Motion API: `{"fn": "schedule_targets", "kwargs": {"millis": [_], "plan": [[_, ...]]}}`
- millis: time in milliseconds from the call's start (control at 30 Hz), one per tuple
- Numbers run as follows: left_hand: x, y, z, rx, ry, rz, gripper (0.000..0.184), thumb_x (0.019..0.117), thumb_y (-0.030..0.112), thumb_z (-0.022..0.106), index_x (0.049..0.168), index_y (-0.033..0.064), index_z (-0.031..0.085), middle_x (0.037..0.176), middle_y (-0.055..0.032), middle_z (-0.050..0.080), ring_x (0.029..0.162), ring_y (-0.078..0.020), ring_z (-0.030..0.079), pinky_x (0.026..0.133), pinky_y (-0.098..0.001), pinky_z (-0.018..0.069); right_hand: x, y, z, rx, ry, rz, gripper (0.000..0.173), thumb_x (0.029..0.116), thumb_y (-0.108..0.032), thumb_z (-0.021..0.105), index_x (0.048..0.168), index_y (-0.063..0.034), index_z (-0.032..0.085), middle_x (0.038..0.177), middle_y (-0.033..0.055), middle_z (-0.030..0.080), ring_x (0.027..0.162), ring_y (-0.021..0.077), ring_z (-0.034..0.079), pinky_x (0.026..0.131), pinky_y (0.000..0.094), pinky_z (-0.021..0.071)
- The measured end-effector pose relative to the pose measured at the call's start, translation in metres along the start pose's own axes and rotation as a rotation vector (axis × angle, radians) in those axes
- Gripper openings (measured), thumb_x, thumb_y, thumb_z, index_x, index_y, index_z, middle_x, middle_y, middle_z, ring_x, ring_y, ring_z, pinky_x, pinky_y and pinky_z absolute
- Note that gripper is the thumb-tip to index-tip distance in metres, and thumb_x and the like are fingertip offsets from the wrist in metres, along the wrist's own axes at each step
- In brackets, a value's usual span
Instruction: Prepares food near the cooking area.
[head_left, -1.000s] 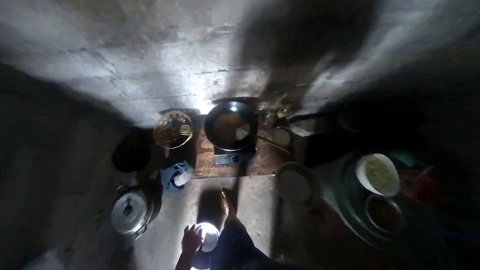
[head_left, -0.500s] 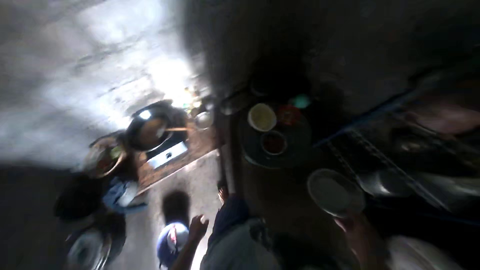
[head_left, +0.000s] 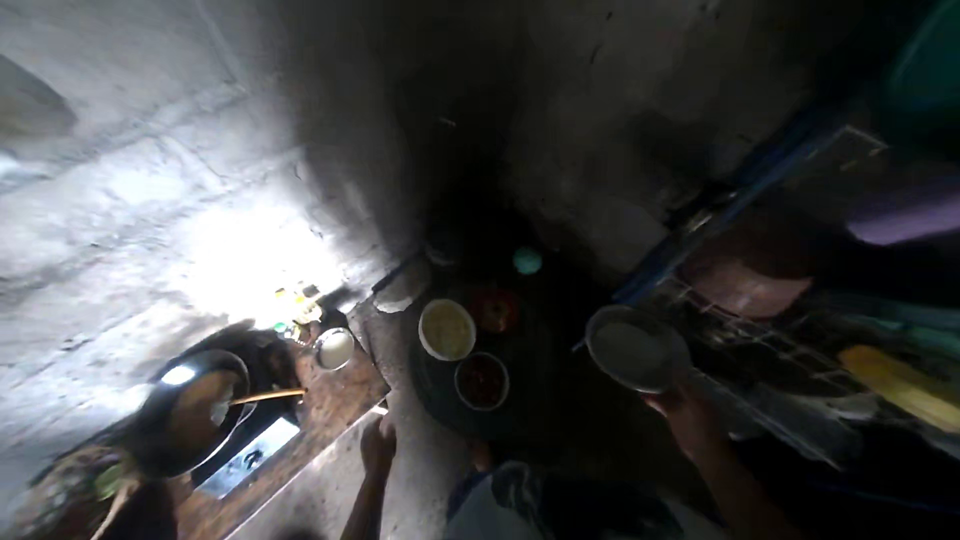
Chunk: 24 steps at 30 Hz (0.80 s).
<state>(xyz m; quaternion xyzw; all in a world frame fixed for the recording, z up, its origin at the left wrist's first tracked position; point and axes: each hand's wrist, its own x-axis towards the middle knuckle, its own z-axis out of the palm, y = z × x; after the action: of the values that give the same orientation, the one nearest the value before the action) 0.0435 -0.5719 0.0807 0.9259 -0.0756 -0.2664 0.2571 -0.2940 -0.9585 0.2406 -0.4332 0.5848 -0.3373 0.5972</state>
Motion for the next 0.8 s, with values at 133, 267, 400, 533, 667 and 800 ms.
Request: {"fn": "schedule_targets", "kwargs": {"millis": [133, 267, 400, 533, 667, 800], "plan": [[0.077, 0.173, -0.044, -0.130, 0.140, 0.186, 0.046, 0.1036, 0.018, 0.057, 0.145, -0.0015, 0.053, 0.140, -0.0275, 0.058, 0.130, -0.0410, 0.057, 0.112, -0.0530, 0.0426, 0.053, -0.043, 0.047, -0.045, -0.087, 0.005, 0.036, 0.1105, -0.024, 0.045, 0.135, 0.0017, 0.052, 0.110, 0.0143, 0.065, 0.082, 0.0173, 0.070, 0.072, 0.0340, 0.0619], [0.121, 0.330, -0.071, -0.286, 0.239, 0.377, 0.053, 0.1031, 0.016, 0.058, 0.150, -0.0047, 0.044, 0.137, -0.0264, 0.059, 0.124, -0.0351, 0.062, 0.108, -0.0455, 0.0478, 0.130, -0.080, 0.123, -0.110, -0.241, -0.026, 0.033, 0.1110, -0.019, 0.045, 0.131, 0.0059, 0.053, 0.107, 0.0159, 0.066, 0.079, 0.0160, 0.071, 0.070, 0.0313, 0.0619], [0.167, 0.462, -0.096, -0.226, 0.307, 0.503, 0.057, 0.1033, 0.017, 0.059, 0.152, -0.0050, 0.039, 0.137, -0.0268, 0.059, 0.124, -0.0380, 0.060, 0.107, -0.0504, 0.0475, 0.235, -0.124, 0.231, -0.184, -0.470, -0.091, 0.037, 0.1116, -0.022, 0.045, 0.132, 0.0070, 0.055, 0.110, 0.0182, 0.067, 0.083, 0.0184, 0.072, 0.074, 0.0344, 0.0622], [0.244, 0.579, -0.106, -0.015, 0.396, 0.506, 0.041, 0.1026, 0.023, 0.060, 0.141, 0.0059, 0.059, 0.145, -0.0222, 0.054, 0.134, -0.0378, 0.052, 0.111, -0.0539, 0.0438, 0.332, -0.174, 0.366, -0.198, -0.667, -0.106, 0.036, 0.1119, -0.020, 0.045, 0.131, 0.0091, 0.054, 0.112, 0.0215, 0.066, 0.084, 0.0188, 0.071, 0.076, 0.0333, 0.0616], [0.325, 0.658, -0.087, 0.138, 0.379, 0.522, 0.046, 0.1019, 0.019, 0.061, 0.146, 0.0068, 0.053, 0.150, -0.0219, 0.048, 0.133, -0.0424, 0.052, 0.105, -0.0577, 0.0480, 0.386, -0.208, 0.462, -0.212, -0.755, -0.016, 0.037, 0.1120, -0.022, 0.045, 0.134, 0.0070, 0.054, 0.107, 0.0202, 0.066, 0.079, 0.0174, 0.071, 0.072, 0.0297, 0.0606], [0.379, 0.716, -0.078, 0.177, 0.262, 0.340, 0.041, 0.0999, 0.011, 0.060, 0.139, 0.0010, 0.055, 0.147, -0.0211, 0.052, 0.127, -0.0386, 0.058, 0.100, -0.0527, 0.0527, 0.410, -0.226, 0.507, -0.193, -0.820, -0.002, 0.041, 0.1114, -0.025, 0.047, 0.139, 0.0059, 0.047, 0.108, 0.0199, 0.064, 0.080, 0.0187, 0.071, 0.071, 0.0309, 0.0619]]}}
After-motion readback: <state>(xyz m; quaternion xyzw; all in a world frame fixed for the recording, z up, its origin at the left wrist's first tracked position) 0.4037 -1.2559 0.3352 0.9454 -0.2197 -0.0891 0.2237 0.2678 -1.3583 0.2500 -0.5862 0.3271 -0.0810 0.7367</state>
